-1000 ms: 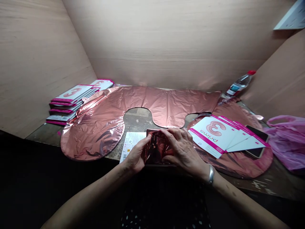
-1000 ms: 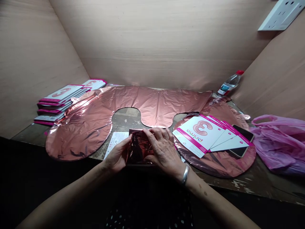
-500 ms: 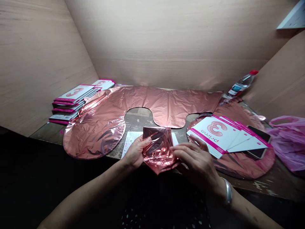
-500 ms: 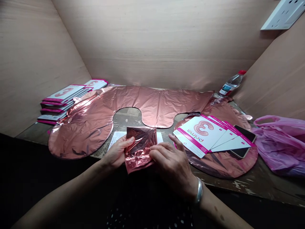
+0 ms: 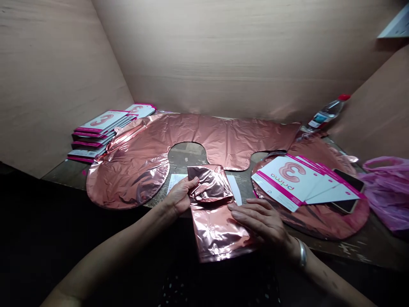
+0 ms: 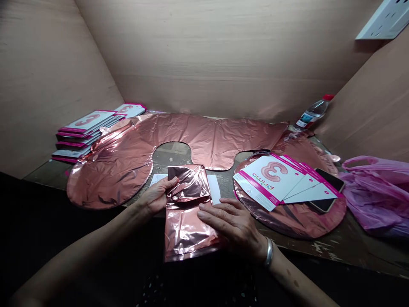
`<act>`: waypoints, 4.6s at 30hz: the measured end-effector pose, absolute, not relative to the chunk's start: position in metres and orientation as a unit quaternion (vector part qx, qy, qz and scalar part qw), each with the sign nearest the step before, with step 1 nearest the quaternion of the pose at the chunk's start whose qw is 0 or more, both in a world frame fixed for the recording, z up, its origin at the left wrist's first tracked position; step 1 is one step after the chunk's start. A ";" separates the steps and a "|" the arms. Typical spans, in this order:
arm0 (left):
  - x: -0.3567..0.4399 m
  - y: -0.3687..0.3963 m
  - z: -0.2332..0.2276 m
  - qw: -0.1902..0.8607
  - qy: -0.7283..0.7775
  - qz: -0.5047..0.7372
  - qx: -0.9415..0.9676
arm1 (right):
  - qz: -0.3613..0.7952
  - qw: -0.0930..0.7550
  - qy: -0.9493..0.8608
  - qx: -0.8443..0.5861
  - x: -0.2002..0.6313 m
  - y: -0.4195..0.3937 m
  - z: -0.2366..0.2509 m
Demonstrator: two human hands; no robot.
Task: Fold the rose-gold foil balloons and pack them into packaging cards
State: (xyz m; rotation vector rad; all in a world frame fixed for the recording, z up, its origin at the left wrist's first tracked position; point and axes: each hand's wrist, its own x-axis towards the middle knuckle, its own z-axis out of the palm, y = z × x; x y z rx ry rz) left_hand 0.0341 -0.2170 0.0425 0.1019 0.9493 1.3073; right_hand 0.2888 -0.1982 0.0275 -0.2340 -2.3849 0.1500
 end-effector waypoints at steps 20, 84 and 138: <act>0.015 -0.221 0.041 0.253 0.582 0.515 0.576 | 0.159 0.164 -0.972 -0.057 0.252 -0.177 0.025; -0.010 -0.242 0.048 0.338 0.278 0.159 0.885 | 0.445 0.144 -0.862 -0.196 0.254 -0.186 0.055; 0.052 -0.245 0.011 -0.009 0.373 0.234 0.898 | 0.788 0.238 -0.374 -0.427 0.259 -0.228 0.043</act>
